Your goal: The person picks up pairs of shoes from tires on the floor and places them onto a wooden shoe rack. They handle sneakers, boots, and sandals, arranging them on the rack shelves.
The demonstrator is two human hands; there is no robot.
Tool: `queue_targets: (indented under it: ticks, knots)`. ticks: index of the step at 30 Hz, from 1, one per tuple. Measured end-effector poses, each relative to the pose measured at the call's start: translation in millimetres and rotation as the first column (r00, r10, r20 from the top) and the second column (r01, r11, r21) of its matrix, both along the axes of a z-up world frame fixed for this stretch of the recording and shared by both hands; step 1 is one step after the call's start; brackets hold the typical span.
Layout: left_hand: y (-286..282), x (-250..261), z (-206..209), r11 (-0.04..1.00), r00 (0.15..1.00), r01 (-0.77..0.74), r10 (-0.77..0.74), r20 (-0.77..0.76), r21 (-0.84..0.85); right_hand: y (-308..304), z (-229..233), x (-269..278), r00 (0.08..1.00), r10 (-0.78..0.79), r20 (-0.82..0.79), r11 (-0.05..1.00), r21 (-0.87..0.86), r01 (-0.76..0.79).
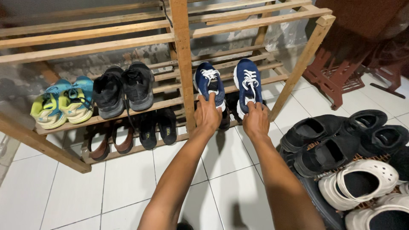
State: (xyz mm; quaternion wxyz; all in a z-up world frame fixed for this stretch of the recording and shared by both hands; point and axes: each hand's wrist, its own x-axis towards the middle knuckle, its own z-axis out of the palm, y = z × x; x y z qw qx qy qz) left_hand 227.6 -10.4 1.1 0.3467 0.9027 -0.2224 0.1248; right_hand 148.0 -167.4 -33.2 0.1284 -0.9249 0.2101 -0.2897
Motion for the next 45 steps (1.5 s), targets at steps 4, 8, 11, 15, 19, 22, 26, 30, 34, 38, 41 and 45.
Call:
queue_targets:
  ticks: [4, 8, 11, 15, 19, 22, 26, 30, 34, 38, 41, 45]
  knots:
    - [-5.8, 6.6, 6.1, 1.000, 1.000, -0.014, 0.013, -0.015, -0.016, 0.3, 0.5, 2.5, 1.000, -0.016, 0.004, 1.000, 0.017, 0.016]
    - [-11.6, 11.1, 4.9, 0.998, 0.999, -0.029, 0.027, -0.039, -0.051, 0.5, -1.4, 5.3, 1.000, -0.021, 0.011, 1.000, 0.017, 0.021]
    - [-16.4, 22.8, 3.9, 0.998, 0.998, -0.061, 0.061, 0.020, -0.019, -1.1, -4.5, 6.0, 0.999, -0.015, 0.037, 1.000, -0.002, 0.015]
    - [-26.4, 38.3, 0.9, 0.997, 0.997, -0.073, 0.073, 0.011, -0.001, -2.5, -7.0, 5.7, 0.996, -0.004, 0.094, 1.000, -0.024, 0.006]
    - [-37.2, 51.0, -2.7, 0.994, 0.995, -0.104, 0.104, -0.008, -0.017, -2.5, -5.3, 8.5, 0.995, 0.005, 0.099, 0.999, -0.032, -0.002]
    - [-38.7, 56.4, -8.7, 0.992, 0.992, -0.124, 0.124, 0.004, -0.026, -2.9, -5.3, 7.6, 0.993, 0.021, 0.117, 1.000, -0.001, -0.021]
    - [-41.3, 63.4, -11.4, 0.988, 0.988, -0.151, 0.150, -0.022, -0.025, -4.5, -6.8, 5.5, 0.992, 0.023, 0.125, 1.000, -0.013, -0.022]
    - [-40.4, 69.8, -10.3, 0.990, 0.990, -0.144, 0.144, -0.001, -0.013, -6.5, -6.4, 7.7, 0.993, 0.040, 0.111, 0.999, -0.007, -0.040]
    - [-40.3, 73.1, -11.6, 0.989, 0.989, -0.150, 0.150, -0.005, -0.011, -6.7, -9.1, 7.2, 0.994, 0.034, 0.102, 0.999, -0.001, -0.034]
    - [-42.7, 79.0, -7.7, 0.983, 0.979, -0.184, 0.185, -0.082, 0.025, -8.1, -10.8, 8.2, 0.992, 0.033, 0.119, 0.999, -0.009, -0.032]
    - [-43.4, 80.8, -7.1, 0.986, 0.984, -0.164, 0.165, -0.064, 0.018, -9.8, -11.5, 10.7, 0.990, 0.039, 0.137, 0.999, -0.013, -0.038]
    - [-44.5, 83.6, -11.0, 0.987, 0.984, -0.161, 0.163, -0.071, 0.028, -11.9, -14.6, 11.4, 0.988, 0.039, 0.150, 0.999, -0.043, -0.033]
